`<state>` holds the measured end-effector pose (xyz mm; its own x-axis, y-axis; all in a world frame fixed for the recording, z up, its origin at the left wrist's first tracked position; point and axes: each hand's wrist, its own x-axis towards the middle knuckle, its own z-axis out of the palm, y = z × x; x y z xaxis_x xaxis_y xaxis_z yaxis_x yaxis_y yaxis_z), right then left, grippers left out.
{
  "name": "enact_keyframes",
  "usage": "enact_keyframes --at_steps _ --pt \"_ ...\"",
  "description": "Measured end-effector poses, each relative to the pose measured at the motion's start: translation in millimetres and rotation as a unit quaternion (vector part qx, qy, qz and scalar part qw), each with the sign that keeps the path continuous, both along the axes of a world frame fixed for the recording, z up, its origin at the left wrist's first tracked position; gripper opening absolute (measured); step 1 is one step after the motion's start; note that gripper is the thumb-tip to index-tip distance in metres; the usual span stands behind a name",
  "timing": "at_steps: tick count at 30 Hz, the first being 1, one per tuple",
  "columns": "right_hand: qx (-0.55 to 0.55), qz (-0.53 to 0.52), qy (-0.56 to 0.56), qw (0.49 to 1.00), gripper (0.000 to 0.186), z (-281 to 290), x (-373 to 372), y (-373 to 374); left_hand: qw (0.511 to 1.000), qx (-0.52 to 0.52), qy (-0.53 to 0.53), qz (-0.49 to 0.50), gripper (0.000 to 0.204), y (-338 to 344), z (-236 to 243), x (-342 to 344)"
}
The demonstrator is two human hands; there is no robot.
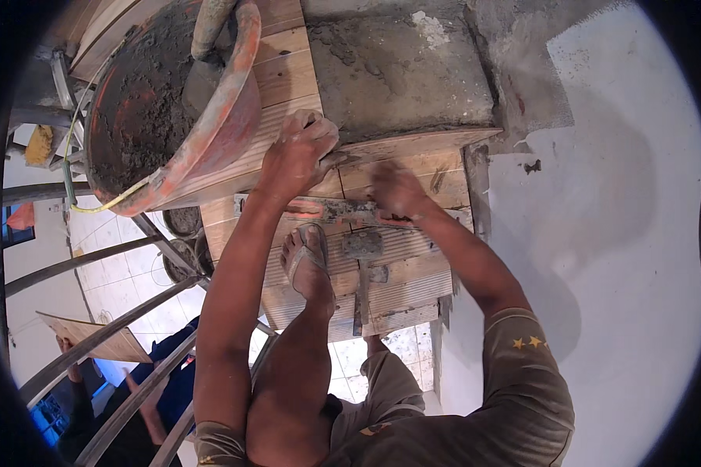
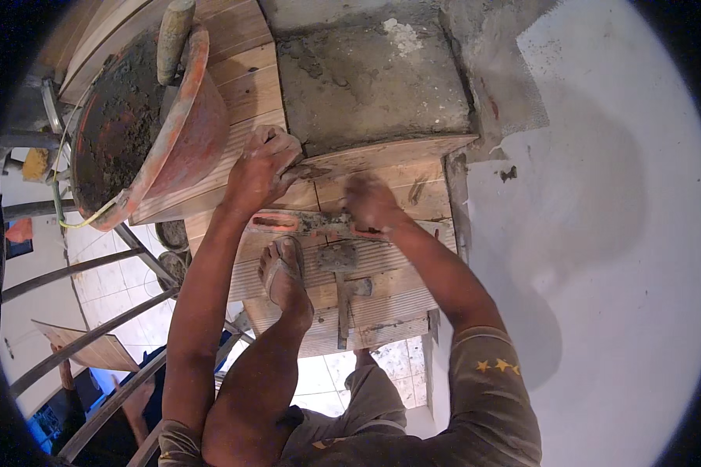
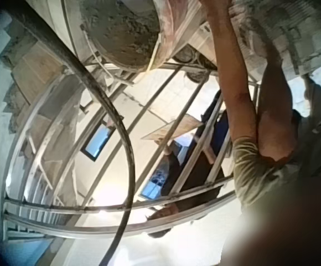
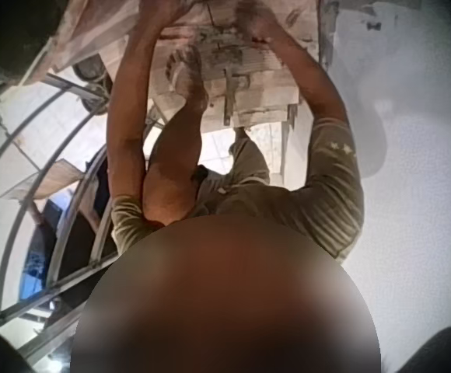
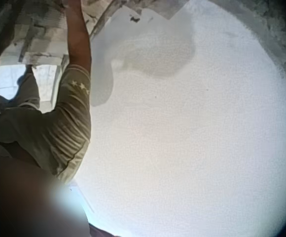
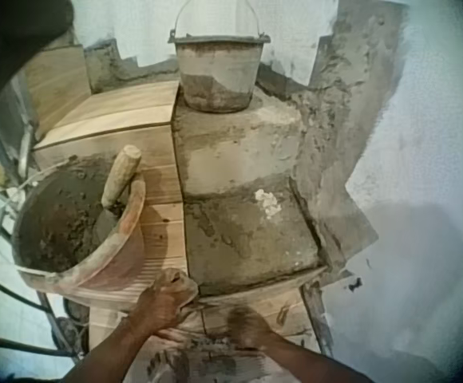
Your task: Cutting and installing tiles on a staircase using mortar and an angle grinder.
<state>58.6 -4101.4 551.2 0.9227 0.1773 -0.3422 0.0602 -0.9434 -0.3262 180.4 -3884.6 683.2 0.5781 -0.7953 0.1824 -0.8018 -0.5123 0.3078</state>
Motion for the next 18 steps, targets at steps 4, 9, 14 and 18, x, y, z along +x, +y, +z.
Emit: enact_keyframes --at_steps 4,9,14,18 --pt "-0.029 -0.199 0.162 0.966 0.018 32.2 -48.5 -37.9 1.000 0.003 0.005 -0.005 0.035 2.4 -1.5 2.9" --pt "0.016 -0.099 -0.042 0.994 0.045 37.1 -114.9 -8.7 1.000 -0.011 -0.007 -0.018 0.031 -0.6 -1.5 3.1" --pt "-0.046 -0.095 -0.010 0.994 0.061 23.9 -103.3 -9.0 1.000 -0.004 0.002 -0.006 0.033 -2.5 -3.0 2.2" --pt "-0.022 -0.084 -0.033 0.996 0.058 37.4 -81.2 -20.5 1.000 0.002 0.010 0.007 0.034 -0.3 -4.6 0.7"
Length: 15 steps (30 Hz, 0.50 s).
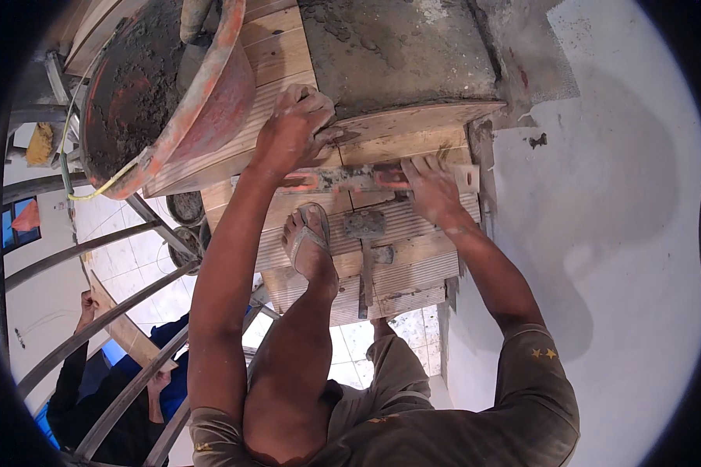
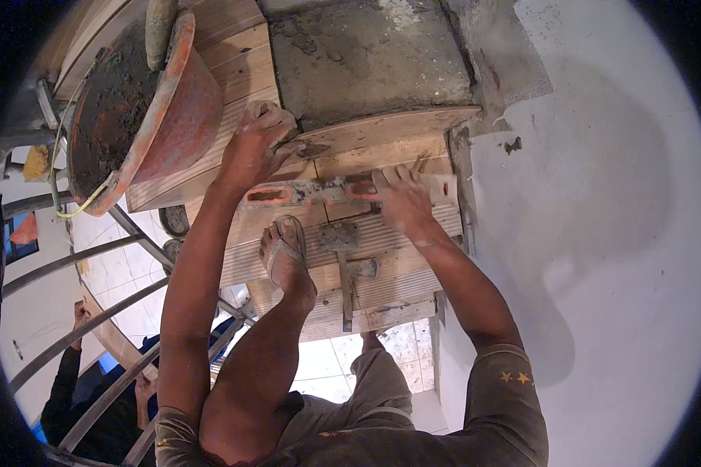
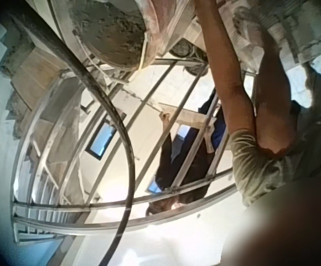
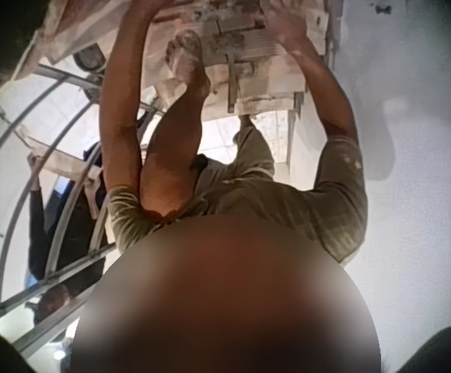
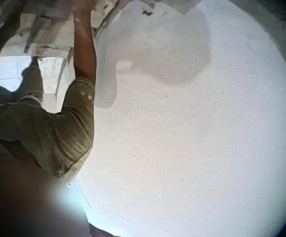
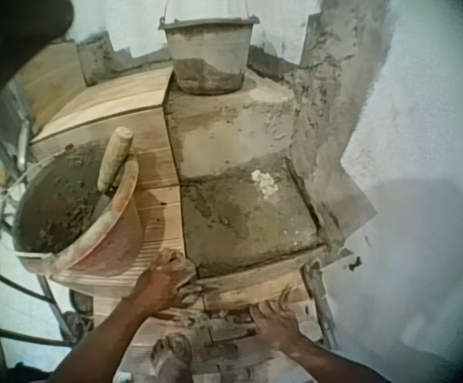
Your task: Cutting and installing tiles on a staircase using mortar and an angle grinder.
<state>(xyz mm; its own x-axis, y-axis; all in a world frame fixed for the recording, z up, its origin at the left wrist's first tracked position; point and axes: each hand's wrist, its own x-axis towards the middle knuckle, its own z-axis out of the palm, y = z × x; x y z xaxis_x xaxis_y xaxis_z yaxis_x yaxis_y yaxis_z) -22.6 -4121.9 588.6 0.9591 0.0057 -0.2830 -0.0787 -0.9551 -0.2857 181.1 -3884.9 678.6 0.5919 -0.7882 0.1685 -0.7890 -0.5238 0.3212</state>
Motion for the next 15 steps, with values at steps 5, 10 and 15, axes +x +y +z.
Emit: enact_keyframes --at_steps 5,10,15 --pt "-0.055 -0.010 -0.039 0.998 0.053 -12.5 39.8 -14.0 1.000 0.003 -0.015 -0.016 0.034 -1.9 4.9 0.6" --pt "-0.050 -0.007 -0.155 0.987 0.053 -50.2 35.1 -27.1 1.000 0.003 0.001 -0.021 0.032 0.4 3.1 0.5" --pt "-0.070 -0.135 -0.243 0.958 0.053 -59.2 14.1 -16.2 0.999 -0.032 -0.009 -0.031 0.038 1.3 0.5 2.6"
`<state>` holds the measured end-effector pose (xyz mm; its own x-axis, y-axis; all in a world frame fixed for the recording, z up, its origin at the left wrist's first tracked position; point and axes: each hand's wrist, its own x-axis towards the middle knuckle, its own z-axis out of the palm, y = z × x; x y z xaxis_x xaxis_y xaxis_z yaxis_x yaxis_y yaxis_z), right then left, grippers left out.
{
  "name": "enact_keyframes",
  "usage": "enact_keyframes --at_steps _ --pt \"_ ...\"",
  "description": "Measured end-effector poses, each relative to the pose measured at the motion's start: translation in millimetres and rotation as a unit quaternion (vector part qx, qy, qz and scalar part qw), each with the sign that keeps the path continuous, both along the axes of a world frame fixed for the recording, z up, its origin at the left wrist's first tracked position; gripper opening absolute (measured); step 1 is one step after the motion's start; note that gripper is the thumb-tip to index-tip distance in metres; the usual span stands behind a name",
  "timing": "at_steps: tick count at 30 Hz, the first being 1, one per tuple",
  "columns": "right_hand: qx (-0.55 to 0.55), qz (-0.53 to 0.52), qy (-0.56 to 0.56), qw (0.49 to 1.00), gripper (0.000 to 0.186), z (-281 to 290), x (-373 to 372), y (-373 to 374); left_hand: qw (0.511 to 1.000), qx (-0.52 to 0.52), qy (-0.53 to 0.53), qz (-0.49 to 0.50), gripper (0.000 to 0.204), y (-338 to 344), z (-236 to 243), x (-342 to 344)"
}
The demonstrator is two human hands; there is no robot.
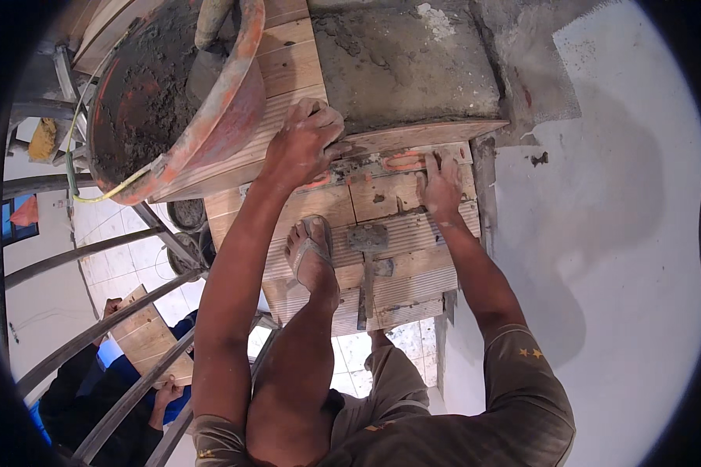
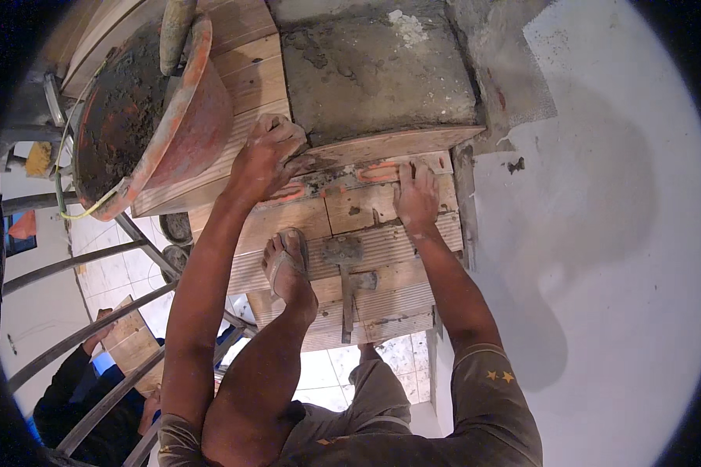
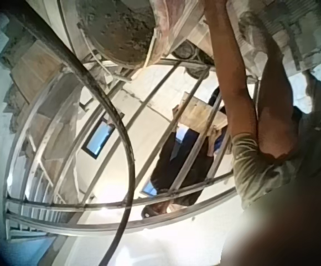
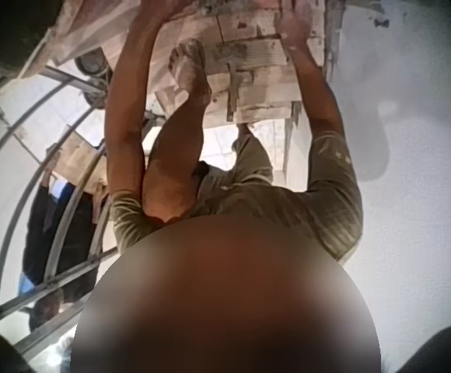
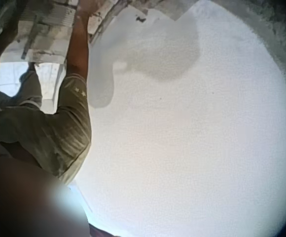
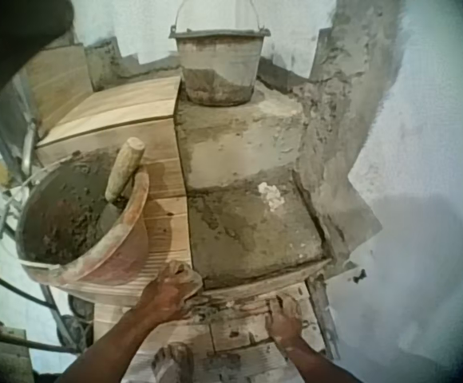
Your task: Cutting and installing tiles on a staircase using mortar and an angle grinder.
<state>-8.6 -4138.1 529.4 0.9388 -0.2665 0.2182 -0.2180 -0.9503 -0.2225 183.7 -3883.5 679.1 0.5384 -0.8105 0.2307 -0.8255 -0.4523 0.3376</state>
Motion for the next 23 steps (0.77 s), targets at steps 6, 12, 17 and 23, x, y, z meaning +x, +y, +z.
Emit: enact_keyframes --at_steps 6,12,17,23 --pt "0.098 -0.057 -0.017 0.993 0.052 -0.8 -6.5 25.7 1.000 0.006 0.004 0.003 0.031 -1.6 3.1 -0.7" --pt "0.077 -0.042 0.039 0.995 0.055 -2.1 4.9 16.1 0.999 0.016 -0.040 -0.004 0.033 -5.2 3.5 -0.1" --pt "0.061 -0.044 0.081 0.994 0.058 0.4 2.8 7.5 1.000 0.018 -0.009 0.000 0.037 -6.1 3.8 -1.2" --pt "0.183 -0.078 0.139 0.970 0.063 6.3 10.5 9.3 0.994 0.056 -0.076 0.048 0.042 13.9 -2.9 18.4"
